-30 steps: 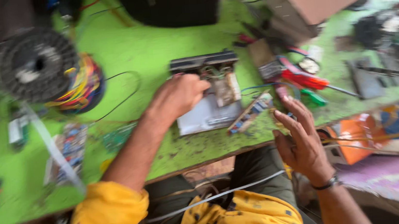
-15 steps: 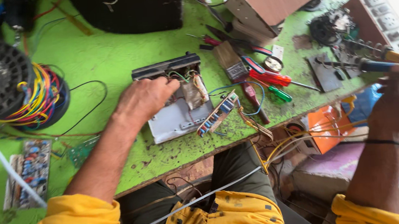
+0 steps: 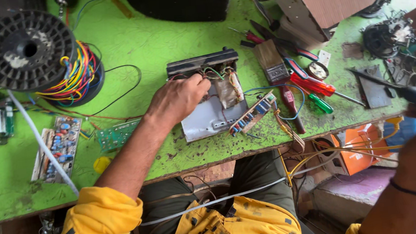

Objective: The person sits at a cluttered workbench and uses a soldering iron to attach wires to a green circuit board. They apply solder to multiple connection points, then place the board into a metal enclosure and continue soldering wires inside the enclosure.

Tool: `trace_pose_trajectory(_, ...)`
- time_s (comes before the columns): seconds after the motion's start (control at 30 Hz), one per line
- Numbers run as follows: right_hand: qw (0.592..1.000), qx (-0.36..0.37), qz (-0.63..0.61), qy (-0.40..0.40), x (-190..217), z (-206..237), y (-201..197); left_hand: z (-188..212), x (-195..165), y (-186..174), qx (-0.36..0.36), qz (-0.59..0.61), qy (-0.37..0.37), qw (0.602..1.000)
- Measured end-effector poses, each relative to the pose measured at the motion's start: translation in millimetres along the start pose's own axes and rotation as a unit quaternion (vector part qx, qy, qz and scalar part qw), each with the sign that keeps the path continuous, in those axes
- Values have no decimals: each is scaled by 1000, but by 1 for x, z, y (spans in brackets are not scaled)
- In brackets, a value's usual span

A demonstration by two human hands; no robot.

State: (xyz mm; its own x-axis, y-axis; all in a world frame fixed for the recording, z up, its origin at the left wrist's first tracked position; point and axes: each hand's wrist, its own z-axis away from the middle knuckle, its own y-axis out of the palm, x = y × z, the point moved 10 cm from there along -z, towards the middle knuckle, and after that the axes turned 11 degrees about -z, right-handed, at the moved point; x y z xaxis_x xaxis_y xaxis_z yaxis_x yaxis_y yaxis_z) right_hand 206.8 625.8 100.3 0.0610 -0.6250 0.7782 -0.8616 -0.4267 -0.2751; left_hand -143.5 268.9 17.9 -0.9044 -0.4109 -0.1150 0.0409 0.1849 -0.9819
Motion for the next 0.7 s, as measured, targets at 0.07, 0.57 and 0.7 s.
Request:
trace_pose_trajectory(0.07, 991, -14, -134, 26, 17, -8, 44, -1, 3, 11, 49, -5, -16, 999)
trace_pose_trajectory(0.57, 996, 33, -74, 34, 48, -8, 92, -12, 12, 6, 22, 45, -44, 998)
trace_pose_trajectory(0.7, 983, 109, -146, -20, 126, 33, 133, -16, 12, 3, 16, 41, -42, 998)
